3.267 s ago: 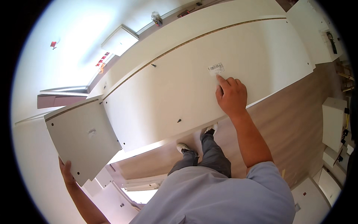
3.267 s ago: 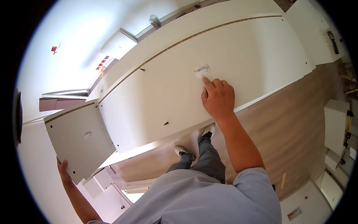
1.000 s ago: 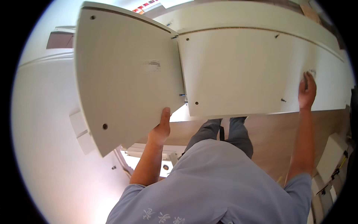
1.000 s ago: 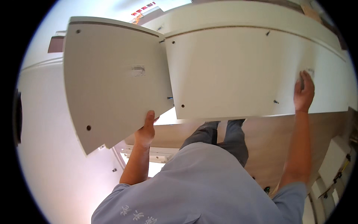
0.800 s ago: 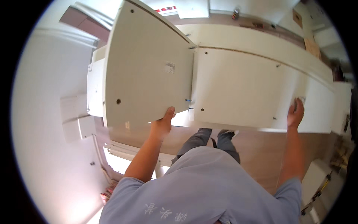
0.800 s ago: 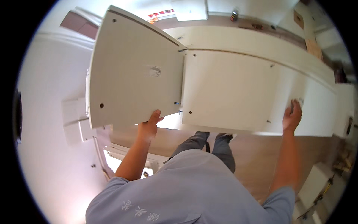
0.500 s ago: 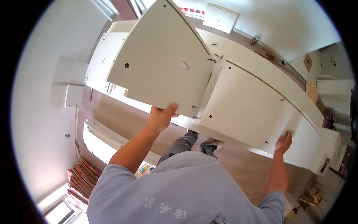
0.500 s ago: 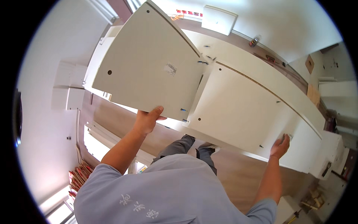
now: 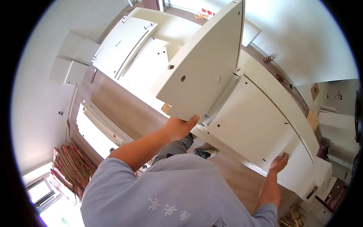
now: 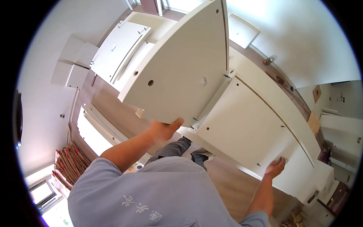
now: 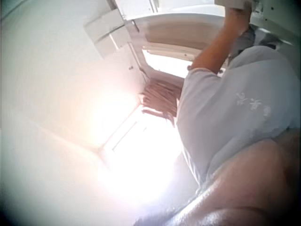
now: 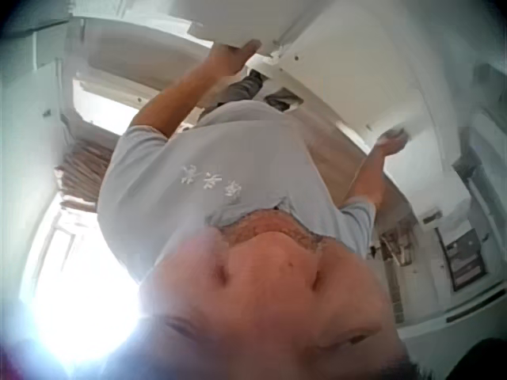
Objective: The person is assembling a white cabinet by positioning wooden panels on the floor and using a screwdriver to secure them with screws.
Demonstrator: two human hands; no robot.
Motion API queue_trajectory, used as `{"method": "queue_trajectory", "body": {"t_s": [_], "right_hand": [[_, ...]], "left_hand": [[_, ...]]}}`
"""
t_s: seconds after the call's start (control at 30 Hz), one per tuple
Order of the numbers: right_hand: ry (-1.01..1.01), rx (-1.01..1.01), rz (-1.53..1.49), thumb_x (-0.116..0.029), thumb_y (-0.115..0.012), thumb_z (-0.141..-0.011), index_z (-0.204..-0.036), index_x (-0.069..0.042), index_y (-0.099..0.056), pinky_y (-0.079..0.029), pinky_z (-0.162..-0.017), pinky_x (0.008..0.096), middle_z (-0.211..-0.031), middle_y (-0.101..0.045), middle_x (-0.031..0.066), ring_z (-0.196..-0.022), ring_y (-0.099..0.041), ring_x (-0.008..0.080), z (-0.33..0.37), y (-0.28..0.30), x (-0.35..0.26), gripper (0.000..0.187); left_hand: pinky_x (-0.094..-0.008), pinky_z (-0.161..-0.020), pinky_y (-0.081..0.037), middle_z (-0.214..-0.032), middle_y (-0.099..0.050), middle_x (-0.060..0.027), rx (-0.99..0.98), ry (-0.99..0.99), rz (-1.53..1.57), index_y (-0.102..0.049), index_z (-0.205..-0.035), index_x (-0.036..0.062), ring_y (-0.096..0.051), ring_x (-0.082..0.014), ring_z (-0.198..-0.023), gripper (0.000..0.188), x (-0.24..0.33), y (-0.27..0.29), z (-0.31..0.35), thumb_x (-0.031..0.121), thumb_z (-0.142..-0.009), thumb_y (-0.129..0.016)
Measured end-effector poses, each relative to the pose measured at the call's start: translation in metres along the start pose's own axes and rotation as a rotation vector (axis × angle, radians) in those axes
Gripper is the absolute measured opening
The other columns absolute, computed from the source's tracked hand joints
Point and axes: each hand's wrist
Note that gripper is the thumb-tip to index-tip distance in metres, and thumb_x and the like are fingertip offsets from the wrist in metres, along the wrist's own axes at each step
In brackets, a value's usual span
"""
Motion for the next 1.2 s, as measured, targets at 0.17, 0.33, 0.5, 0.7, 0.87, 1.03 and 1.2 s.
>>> {"method": "queue_trajectory", "body": {"t_s": [0.17, 0.33, 0.5, 0.7, 0.87, 1.03, 1.2], "right_hand": [[-0.004, 0.003, -0.014, -0.007, -0.052, -0.09, -0.133, -0.003, -0.059, -0.04, -0.115, 0.0492, -0.136, -0.064, 0.0174, -0.132, -0.055, 0.0394, 0.0, -0.006, 0.005, 0.044], [0.009, 0.023, -0.025, -0.008, -0.052, -0.09, -0.131, -0.002, -0.061, -0.041, -0.115, 0.0481, -0.136, -0.064, 0.0179, -0.132, -0.055, 0.0388, 0.0, -0.004, 0.002, 0.043], [0.001, 0.045, -0.042, -0.009, -0.053, -0.088, -0.129, -0.003, -0.062, -0.043, -0.114, 0.0481, -0.137, -0.064, 0.0163, -0.132, -0.055, 0.0386, 0.002, -0.001, -0.003, 0.043], [-0.007, 0.05, -0.068, -0.011, -0.054, -0.089, -0.129, -0.003, -0.062, -0.043, -0.114, 0.0483, -0.138, -0.063, 0.016, -0.132, -0.055, 0.0384, 0.002, -0.002, 0.0, 0.042], [0.033, 0.065, -0.075, -0.01, -0.056, -0.088, -0.13, -0.003, -0.062, -0.042, -0.114, 0.0483, -0.137, -0.063, 0.0163, -0.13, -0.055, 0.0387, 0.003, -0.003, 0.005, 0.043], [0.014, -0.009, -0.072, -0.014, -0.057, -0.095, -0.135, 0.0, -0.058, -0.04, -0.116, 0.0457, -0.139, -0.062, 0.0191, -0.133, -0.054, 0.0376, 0.002, -0.012, 0.017, 0.043], [-0.224, -0.223, -0.536, -0.024, -0.059, -0.105, -0.144, 0.005, -0.051, -0.038, -0.119, 0.0396, -0.146, -0.059, 0.0177, -0.139, -0.051, 0.031, -0.014, -0.002, 0.014, 0.049]], "left_hand": [[-0.0442, -0.089, -0.054, -0.111, -0.071, -0.021, -0.015, 0.049, -0.07, -0.065, -0.121, 0.0005, -0.068, -0.0374, -0.105, 0.029, 0.01, -0.005, 0.007, 0.017, -0.097, -0.065], [-0.0446, -0.084, -0.056, -0.106, -0.071, -0.0205, -0.066, 0.044, -0.046, -0.064, -0.119, 0.0011, -0.07, -0.0388, -0.097, 0.027, 0.018, -0.017, 0.005, 0.016, -0.096, -0.066], [-0.0458, -0.085, -0.056, -0.112, -0.071, -0.023, -0.055, -0.038, -0.086, -0.061, -0.128, 0.0037, -0.07, -0.0427, -0.099, 0.035, 0.026, -0.024, 0.006, 0.017, -0.096, -0.066], [-0.0454, -0.09, -0.055, -0.121, -0.069, -0.026, -0.048, 0.008, -0.105, -0.062, -0.129, 0.0037, -0.068, -0.0442, -0.11, 0.036, 0.017, -0.042, 0.013, 0.017, -0.096, -0.065], [-0.0426, -0.093, -0.054, -0.119, -0.069, -0.0237, 0.085, 0.025, -0.052, -0.065, -0.123, 0.0006, -0.067, -0.0388, -0.113, 0.032, -0.002, -0.035, 0.014, 0.017, -0.096, -0.067], [-0.0377, -0.09, -0.054, -0.11, -0.072, -0.014, 0.144, 0.083, 0.187, -0.064, -0.122, -0.0034, -0.068, -0.0233, -0.105, 0.032, -0.019, -0.013, 0.01, 0.011, -0.094, -0.07], [-0.0358, -0.088, -0.054, -0.104, -0.074, -0.0105, 0.137, 0.175, 0.379, -0.064, -0.122, -0.0033, -0.069, -0.0214, -0.1, 0.031, -0.026, 0.002, 0.016, 0.008, -0.094, -0.07]]}}
Point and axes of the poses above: each hand's wrist, its own z-axis away from the middle knuckle, its own y-axis out of the back of the hand, x = y × z
